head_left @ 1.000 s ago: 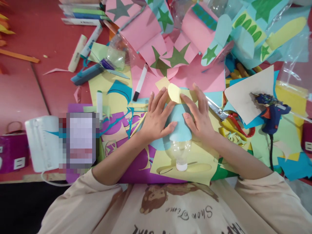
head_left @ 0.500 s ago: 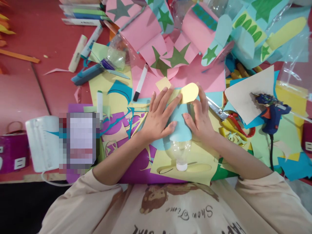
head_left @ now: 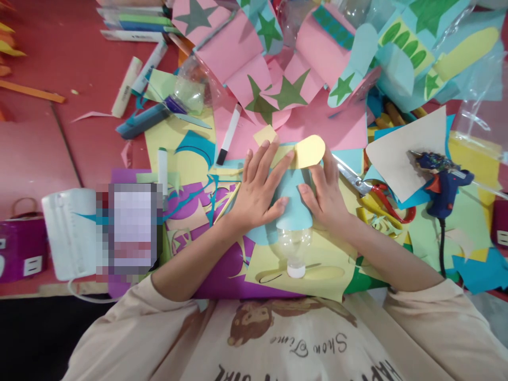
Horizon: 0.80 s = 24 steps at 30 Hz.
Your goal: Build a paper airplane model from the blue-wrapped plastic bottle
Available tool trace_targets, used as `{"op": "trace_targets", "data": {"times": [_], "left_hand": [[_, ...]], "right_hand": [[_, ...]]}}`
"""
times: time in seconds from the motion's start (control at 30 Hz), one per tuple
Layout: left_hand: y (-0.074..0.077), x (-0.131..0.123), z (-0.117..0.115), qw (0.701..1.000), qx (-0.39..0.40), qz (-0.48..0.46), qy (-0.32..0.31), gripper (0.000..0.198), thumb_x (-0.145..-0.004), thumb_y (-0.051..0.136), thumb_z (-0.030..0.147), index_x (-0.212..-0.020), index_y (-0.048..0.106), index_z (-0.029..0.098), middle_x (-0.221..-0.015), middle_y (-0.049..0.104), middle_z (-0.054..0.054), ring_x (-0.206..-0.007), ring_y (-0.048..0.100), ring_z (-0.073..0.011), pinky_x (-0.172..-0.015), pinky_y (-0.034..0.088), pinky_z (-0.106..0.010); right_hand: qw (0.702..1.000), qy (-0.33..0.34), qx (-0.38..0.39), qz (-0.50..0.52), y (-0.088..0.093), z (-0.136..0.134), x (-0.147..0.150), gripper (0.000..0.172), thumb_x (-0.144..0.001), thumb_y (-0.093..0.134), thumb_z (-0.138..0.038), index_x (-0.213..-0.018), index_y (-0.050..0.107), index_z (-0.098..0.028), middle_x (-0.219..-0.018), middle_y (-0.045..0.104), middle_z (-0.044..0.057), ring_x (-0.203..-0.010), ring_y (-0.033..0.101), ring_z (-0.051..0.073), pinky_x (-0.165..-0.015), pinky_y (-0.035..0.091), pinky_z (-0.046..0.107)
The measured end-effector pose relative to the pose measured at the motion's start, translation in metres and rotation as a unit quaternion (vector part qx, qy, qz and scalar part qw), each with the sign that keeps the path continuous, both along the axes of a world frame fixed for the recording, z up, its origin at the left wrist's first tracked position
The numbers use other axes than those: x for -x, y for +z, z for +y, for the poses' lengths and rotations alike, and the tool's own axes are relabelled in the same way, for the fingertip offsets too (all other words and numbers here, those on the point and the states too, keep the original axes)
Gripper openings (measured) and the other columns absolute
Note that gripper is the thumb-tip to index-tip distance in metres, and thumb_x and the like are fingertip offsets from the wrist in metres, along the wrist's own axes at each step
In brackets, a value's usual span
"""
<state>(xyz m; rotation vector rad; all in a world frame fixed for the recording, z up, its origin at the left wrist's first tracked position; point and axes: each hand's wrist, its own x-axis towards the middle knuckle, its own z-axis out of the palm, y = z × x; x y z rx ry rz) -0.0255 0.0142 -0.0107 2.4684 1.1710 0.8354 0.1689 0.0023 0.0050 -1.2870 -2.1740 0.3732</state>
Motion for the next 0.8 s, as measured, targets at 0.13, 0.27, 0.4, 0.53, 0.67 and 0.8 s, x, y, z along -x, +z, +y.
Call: {"op": "trace_targets", "data": {"times": [0.13,0.27,0.4,0.53,0.67,0.8], "left_hand": [[0.0015,0.0001,0.0,1.0,0.004,0.001,0.002,0.071,-0.093,0.02,0.064,-0.155,0.013,0.029,-0.163,0.016,-0.008,-0.15,0.017,-0.0331,-0.121,0.01,-0.054],[0.0011,-0.0006,-0.0008,1.0,0.01,-0.001,0.005,0.072,-0.093,0.019,0.065,-0.155,0.013,0.03,-0.164,0.016,-0.007,-0.15,0.017,-0.0332,-0.121,0.01,-0.055],[-0.0018,0.0,-0.001,1.0,0.003,-0.019,0.011,0.077,-0.091,0.022,0.068,-0.155,-0.001,0.03,-0.164,0.011,-0.01,-0.15,0.016,-0.034,-0.12,0.013,-0.056],[-0.0043,0.0021,0.0,0.999,0.007,-0.037,0.023,0.091,-0.087,0.028,0.073,-0.153,-0.013,0.026,-0.164,0.011,-0.013,-0.15,0.017,-0.0336,-0.12,0.019,-0.052],[-0.0027,0.0035,-0.0013,0.999,0.03,-0.01,0.026,0.09,-0.088,0.025,0.074,-0.155,-0.006,0.022,-0.161,0.022,-0.016,-0.145,0.031,-0.0338,-0.112,0.031,-0.047],[0.0008,0.0023,-0.0059,0.998,0.038,0.031,0.042,0.083,-0.09,0.023,0.072,-0.155,0.013,0.021,-0.153,0.037,-0.017,-0.133,0.044,-0.0343,-0.105,0.034,-0.045]], "right_hand": [[1.0,-0.005,0.011,0.002,-0.0003,0.0004,0.0002,0.042,-0.098,0.03,-0.037,-0.14,0.032,-0.027,-0.157,0.028,0.011,-0.146,0.027,0.027,-0.114,0.033,0.055],[1.0,-0.004,0.004,0.0,0.0014,0.0001,0.0003,0.039,-0.099,0.032,-0.037,-0.135,0.038,-0.025,-0.154,0.031,0.014,-0.145,0.029,0.028,-0.114,0.033,0.055],[1.0,0.003,0.002,0.004,0.0021,-0.0003,-0.0006,0.046,-0.1,0.031,-0.038,-0.144,0.026,-0.025,-0.157,0.026,0.014,-0.147,0.025,0.028,-0.115,0.032,0.055],[1.0,-0.011,0.013,0.01,-0.0006,0.0003,-0.0011,0.059,-0.1,0.028,-0.044,-0.152,0.005,-0.028,-0.157,0.026,0.014,-0.148,0.023,0.03,-0.116,0.032,0.056],[0.999,-0.005,0.032,0.012,-0.0046,0.0032,-0.0017,0.056,-0.1,0.022,-0.047,-0.151,0.015,-0.025,-0.149,0.04,0.015,-0.143,0.033,0.032,-0.11,0.039,0.059],[0.999,-0.012,0.038,0.016,-0.0039,0.0055,-0.0027,0.057,-0.1,0.019,-0.049,-0.147,0.027,-0.018,-0.135,0.052,0.017,-0.137,0.04,0.033,-0.107,0.041,0.059]]}}
